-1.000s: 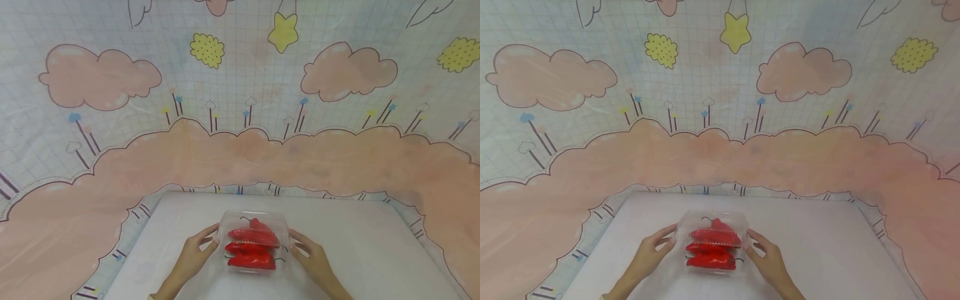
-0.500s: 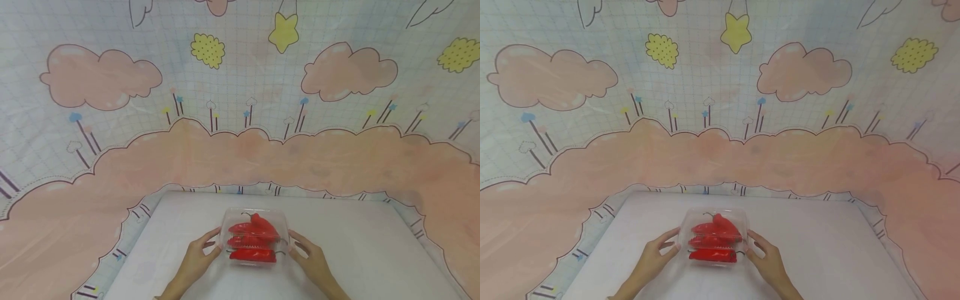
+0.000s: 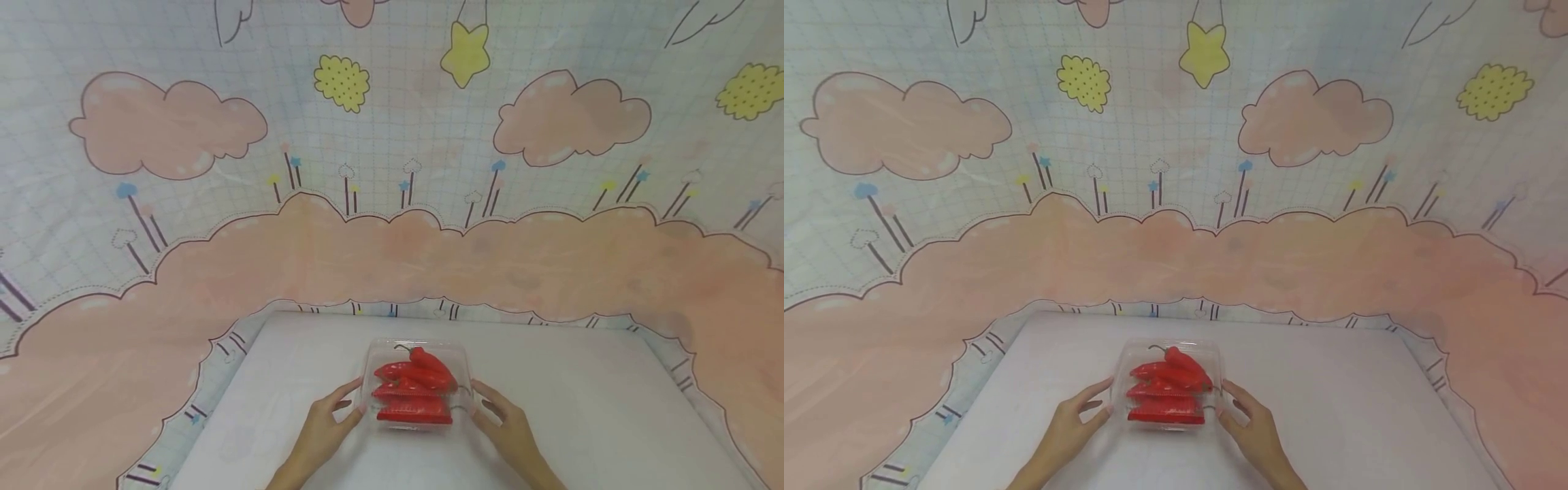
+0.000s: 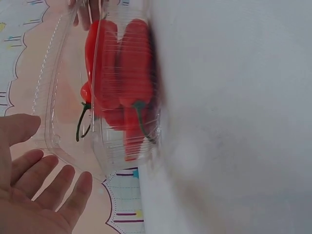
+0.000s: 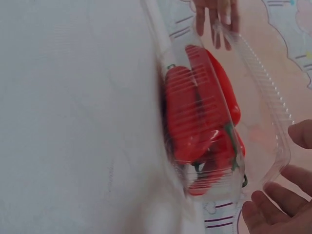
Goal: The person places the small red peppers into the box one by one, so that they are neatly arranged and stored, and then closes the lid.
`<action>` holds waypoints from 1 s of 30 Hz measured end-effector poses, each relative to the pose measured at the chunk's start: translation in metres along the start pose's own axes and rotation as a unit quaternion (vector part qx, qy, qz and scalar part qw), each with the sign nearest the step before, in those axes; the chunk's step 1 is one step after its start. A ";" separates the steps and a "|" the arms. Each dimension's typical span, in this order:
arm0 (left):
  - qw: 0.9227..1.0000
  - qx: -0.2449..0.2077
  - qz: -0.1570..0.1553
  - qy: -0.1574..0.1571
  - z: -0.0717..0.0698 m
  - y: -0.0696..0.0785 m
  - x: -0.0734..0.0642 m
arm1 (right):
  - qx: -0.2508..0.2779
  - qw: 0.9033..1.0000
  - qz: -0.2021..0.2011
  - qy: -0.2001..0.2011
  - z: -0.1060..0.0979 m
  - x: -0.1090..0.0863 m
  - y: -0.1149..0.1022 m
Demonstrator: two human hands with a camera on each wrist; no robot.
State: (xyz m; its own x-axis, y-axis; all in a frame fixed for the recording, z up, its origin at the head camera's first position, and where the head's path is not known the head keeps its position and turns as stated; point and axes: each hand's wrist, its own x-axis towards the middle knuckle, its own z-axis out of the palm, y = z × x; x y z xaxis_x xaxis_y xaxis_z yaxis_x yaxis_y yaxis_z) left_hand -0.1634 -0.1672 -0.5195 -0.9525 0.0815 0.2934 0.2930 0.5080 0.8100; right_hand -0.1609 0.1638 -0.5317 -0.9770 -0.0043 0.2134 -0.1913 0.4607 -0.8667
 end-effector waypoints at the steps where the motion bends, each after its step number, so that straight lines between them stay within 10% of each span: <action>1: 1.000 0.002 -0.002 0.002 0.001 -0.001 -0.001 | 0.002 1.000 0.002 0.000 0.000 0.000 0.001; 24: 0.999 0.003 -0.034 -0.023 0.004 -0.011 -0.006 | 0.000 0.999 -0.046 0.006 0.006 -0.009 0.016; 30: 0.999 -0.020 -0.042 -0.026 0.007 -0.013 -0.008 | 0.026 1.000 0.004 -0.007 0.007 -0.008 0.015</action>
State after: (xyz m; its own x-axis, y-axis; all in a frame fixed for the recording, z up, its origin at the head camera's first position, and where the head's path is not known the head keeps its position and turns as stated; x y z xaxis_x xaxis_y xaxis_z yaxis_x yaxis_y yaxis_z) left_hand -0.1601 -0.1683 -0.5366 -0.9765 0.0850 0.1979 0.2142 0.4799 0.8508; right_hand -0.1562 0.1646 -0.5499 -0.9796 -0.0136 0.2007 -0.1882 0.4146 -0.8903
